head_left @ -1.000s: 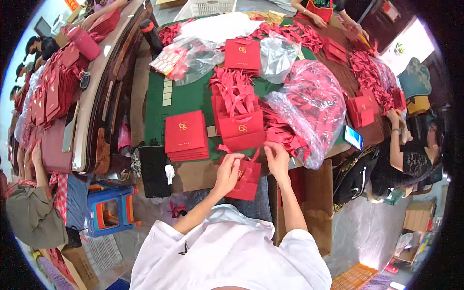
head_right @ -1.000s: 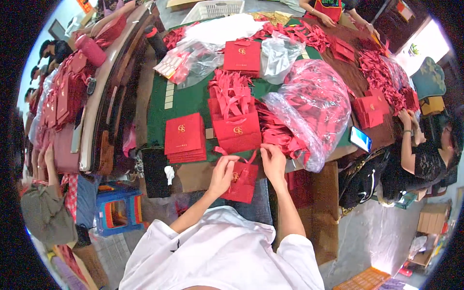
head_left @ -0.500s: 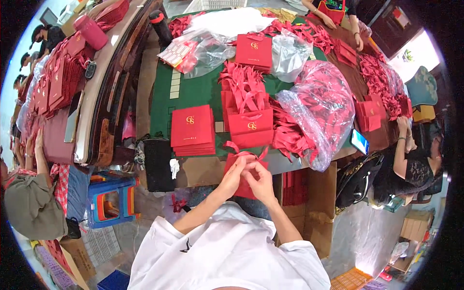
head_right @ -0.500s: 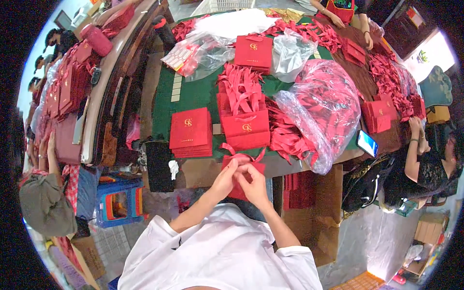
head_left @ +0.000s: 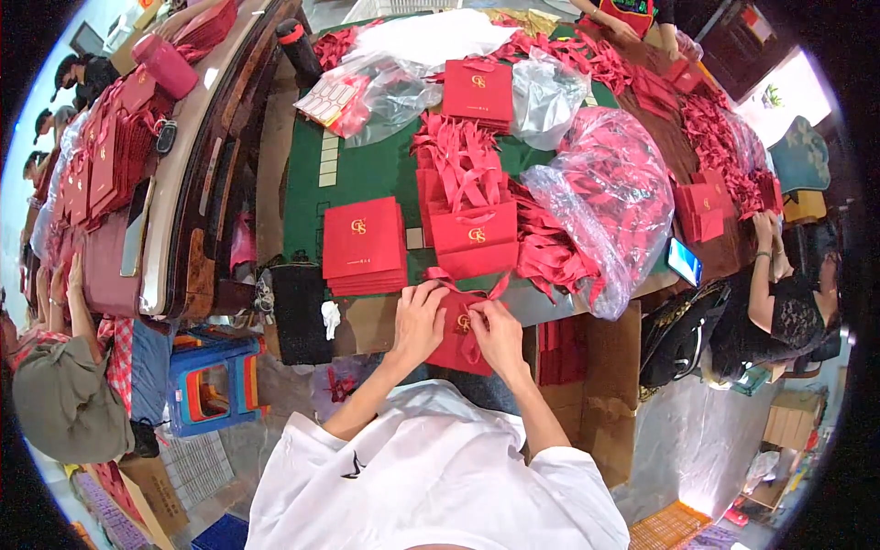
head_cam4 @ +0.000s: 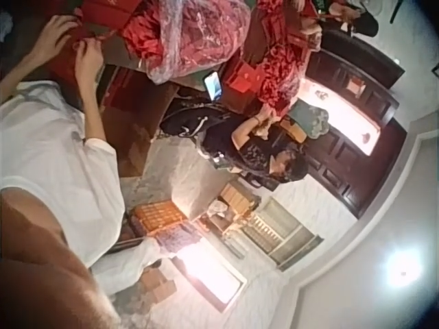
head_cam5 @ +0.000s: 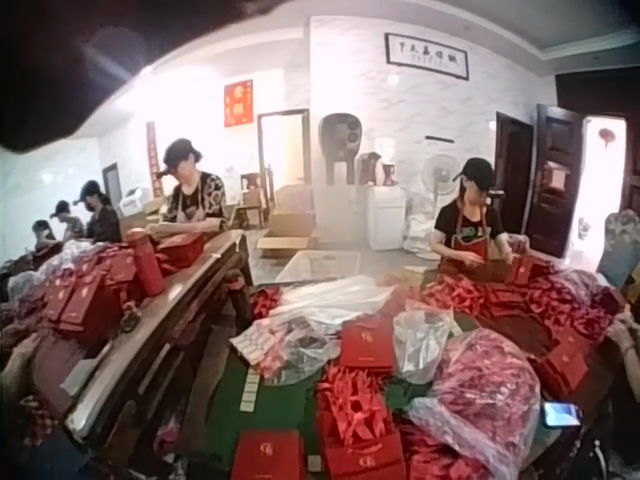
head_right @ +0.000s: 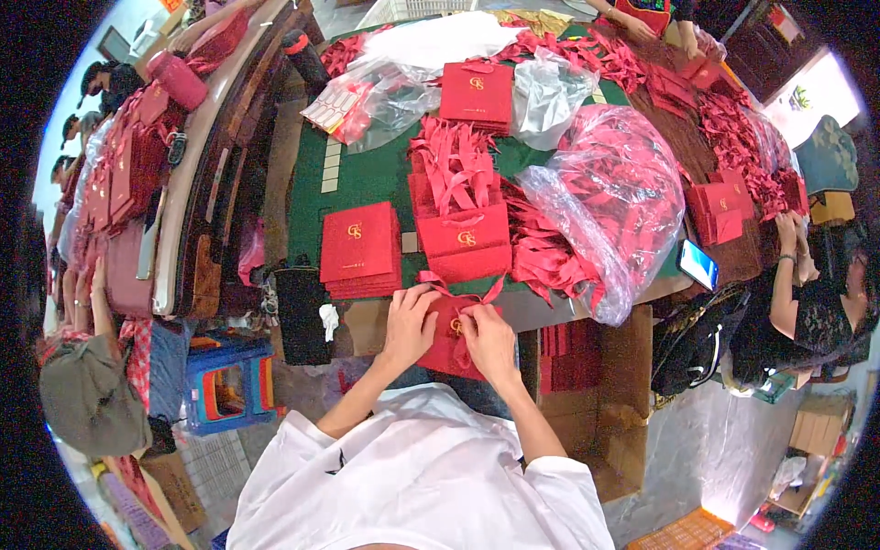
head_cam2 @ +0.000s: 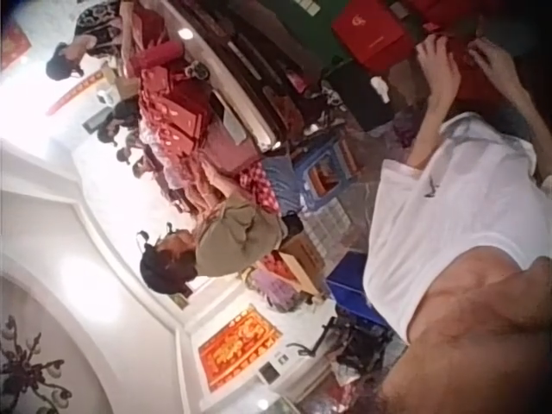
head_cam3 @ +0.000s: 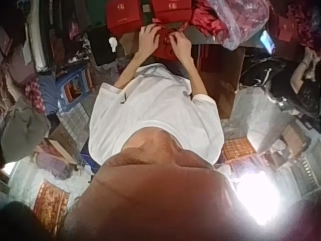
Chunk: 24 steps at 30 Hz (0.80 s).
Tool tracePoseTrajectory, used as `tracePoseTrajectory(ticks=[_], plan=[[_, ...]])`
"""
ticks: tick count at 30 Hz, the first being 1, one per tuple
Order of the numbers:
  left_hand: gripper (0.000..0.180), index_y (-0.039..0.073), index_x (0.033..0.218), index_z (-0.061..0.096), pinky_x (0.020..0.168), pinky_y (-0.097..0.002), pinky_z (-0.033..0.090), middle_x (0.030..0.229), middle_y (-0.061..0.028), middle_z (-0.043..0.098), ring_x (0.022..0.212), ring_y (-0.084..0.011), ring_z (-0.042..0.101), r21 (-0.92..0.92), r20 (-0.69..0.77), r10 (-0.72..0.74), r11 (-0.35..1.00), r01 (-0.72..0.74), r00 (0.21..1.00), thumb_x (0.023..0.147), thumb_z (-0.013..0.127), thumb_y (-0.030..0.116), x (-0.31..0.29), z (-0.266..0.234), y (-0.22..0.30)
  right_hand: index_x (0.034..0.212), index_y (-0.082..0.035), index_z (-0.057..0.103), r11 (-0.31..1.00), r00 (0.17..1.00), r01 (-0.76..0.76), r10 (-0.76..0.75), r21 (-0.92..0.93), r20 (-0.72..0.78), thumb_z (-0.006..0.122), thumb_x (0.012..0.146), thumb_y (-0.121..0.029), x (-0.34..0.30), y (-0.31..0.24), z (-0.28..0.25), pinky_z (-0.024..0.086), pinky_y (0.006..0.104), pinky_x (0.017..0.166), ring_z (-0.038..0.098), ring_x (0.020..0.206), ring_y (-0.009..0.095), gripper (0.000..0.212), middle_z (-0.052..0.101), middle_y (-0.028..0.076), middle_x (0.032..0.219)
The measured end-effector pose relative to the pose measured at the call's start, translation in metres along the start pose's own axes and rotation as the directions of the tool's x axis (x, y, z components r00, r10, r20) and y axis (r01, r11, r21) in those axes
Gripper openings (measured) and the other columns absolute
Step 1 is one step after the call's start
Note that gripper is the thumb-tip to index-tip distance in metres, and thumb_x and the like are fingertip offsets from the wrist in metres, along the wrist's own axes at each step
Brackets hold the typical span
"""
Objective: The person ties decorative ribbons onto small red gift bags by hand.
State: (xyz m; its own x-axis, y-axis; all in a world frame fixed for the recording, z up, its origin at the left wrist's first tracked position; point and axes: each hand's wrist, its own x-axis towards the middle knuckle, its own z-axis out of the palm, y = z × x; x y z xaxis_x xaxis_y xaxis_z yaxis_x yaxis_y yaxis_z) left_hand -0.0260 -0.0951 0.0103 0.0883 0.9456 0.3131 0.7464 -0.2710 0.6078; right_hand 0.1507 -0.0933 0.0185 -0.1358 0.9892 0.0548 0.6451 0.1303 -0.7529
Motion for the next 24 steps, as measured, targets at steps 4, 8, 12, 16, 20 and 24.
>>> tracePoseTrajectory(ticks=[4,8,12,16,20,24], plan=[[0.039,0.004,0.115,0.061,0.089,-0.0423,0.047,0.113,-0.0145,0.058,0.103,-0.0342,0.054,0.002,0.117,-0.03,1.0,0.03,0.993,0.078,0.071,0.006,0.0,0.002,-0.006,0.095,-0.004,0.066,0.999,0.999,-0.012,0.011,0.037,0.036,0.067,0.088,-0.02,0.001,0.002,-0.001,0.052,0.0459,0.07,0.066,0.082,0.038,0.017,0.066,0.016,0.092],[0.04,0.005,0.114,0.061,0.086,-0.0417,0.049,0.109,-0.0137,0.056,0.101,-0.0338,0.055,0.002,0.178,-0.039,0.999,0.039,0.983,0.076,0.074,0.009,0.0,-0.002,0.0,0.091,-0.004,0.067,0.998,0.998,-0.048,0.046,0.04,0.044,0.069,0.086,-0.019,0.0,-0.001,-0.002,0.052,0.0441,0.071,0.066,0.081,0.035,0.016,0.066,0.015,0.089],[0.037,0.006,0.11,0.062,0.084,-0.0415,0.049,0.107,-0.0127,0.057,0.099,-0.033,0.056,0.065,0.155,0.001,0.998,-0.012,0.988,0.076,0.075,0.011,-0.004,-0.003,0.004,0.09,-0.005,0.067,0.997,1.0,-0.008,0.008,0.072,0.007,0.069,0.085,-0.017,-0.006,-0.002,0.001,0.052,0.0428,0.07,0.066,0.078,0.033,0.013,0.065,0.013,0.085],[0.032,0.008,0.103,0.063,0.079,-0.0408,0.048,0.102,-0.0093,0.058,0.095,-0.0307,0.057,0.069,0.126,0.028,0.997,-0.037,0.992,0.075,0.076,0.013,-0.009,0.001,0.005,0.089,-0.006,0.067,0.999,0.999,-0.032,0.031,0.018,0.023,0.069,0.084,-0.017,-0.011,-0.004,0.005,0.052,0.0423,0.069,0.066,0.077,0.032,0.012,0.065,0.013,0.083],[0.027,0.009,0.099,0.064,0.077,-0.0406,0.048,0.098,-0.0076,0.059,0.093,-0.0296,0.056,0.059,0.099,0.049,0.997,-0.055,0.994,0.074,0.075,0.012,-0.009,0.004,0.006,0.087,-0.006,0.067,0.999,0.999,-0.052,0.052,0.013,-0.001,0.07,0.083,-0.017,-0.011,0.001,0.01,0.052,0.0423,0.067,0.066,0.076,0.031,0.012,0.065,0.013,0.082],[0.027,0.009,0.098,0.064,0.076,-0.0405,0.048,0.097,-0.008,0.059,0.093,-0.0298,0.056,0.078,0.078,0.086,0.993,-0.092,0.993,0.074,0.075,0.011,-0.011,0.004,0.005,0.086,-0.006,0.067,0.998,0.998,-0.065,0.065,-0.01,-0.006,0.07,0.083,-0.018,-0.009,0.002,0.011,0.052,0.0428,0.067,0.066,0.076,0.031,0.013,0.065,0.013,0.081]])
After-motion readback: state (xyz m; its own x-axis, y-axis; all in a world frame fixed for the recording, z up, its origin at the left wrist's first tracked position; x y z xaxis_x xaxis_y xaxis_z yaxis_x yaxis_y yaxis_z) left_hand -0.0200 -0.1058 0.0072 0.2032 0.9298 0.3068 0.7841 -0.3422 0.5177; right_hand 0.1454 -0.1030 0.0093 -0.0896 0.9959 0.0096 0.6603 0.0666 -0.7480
